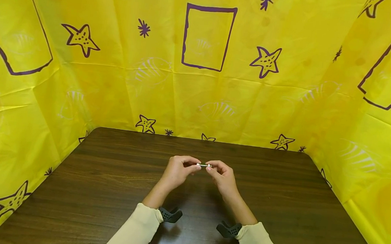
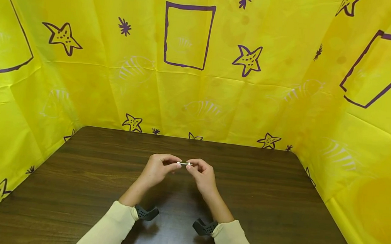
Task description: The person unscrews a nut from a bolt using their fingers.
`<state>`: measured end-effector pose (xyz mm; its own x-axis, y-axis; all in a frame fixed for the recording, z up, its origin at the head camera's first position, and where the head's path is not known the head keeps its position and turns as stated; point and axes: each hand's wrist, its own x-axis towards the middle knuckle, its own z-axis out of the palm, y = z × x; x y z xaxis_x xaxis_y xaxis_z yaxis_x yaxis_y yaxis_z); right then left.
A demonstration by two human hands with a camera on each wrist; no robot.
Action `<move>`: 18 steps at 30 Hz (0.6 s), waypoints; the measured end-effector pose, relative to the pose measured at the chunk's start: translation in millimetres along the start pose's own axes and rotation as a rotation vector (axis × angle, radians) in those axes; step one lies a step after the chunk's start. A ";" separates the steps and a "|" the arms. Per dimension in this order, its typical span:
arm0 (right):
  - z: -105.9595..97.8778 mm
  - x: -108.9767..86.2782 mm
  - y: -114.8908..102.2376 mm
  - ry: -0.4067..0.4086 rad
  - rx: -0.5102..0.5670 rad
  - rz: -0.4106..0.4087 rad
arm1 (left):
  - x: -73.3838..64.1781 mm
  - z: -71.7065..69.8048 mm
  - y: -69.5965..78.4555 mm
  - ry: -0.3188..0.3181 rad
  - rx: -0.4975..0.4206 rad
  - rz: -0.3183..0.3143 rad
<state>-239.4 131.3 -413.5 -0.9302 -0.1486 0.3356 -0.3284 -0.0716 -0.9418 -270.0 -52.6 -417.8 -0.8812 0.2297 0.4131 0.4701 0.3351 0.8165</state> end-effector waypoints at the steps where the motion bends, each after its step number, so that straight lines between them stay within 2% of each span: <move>1: -0.1 0.1 0.2 -0.001 0.002 -0.008 | 0.0 -0.1 0.0 0.000 0.001 0.001; 18: -1.9 0.5 2.8 0.006 -0.004 -0.069 | -1.2 -1.2 1.9 0.000 0.000 -0.007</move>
<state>-241.1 132.9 -416.1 -0.9064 -0.1378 0.3993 -0.3921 -0.0772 -0.9167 -268.1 -53.4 -416.2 -0.8843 0.2275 0.4076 0.4642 0.3368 0.8192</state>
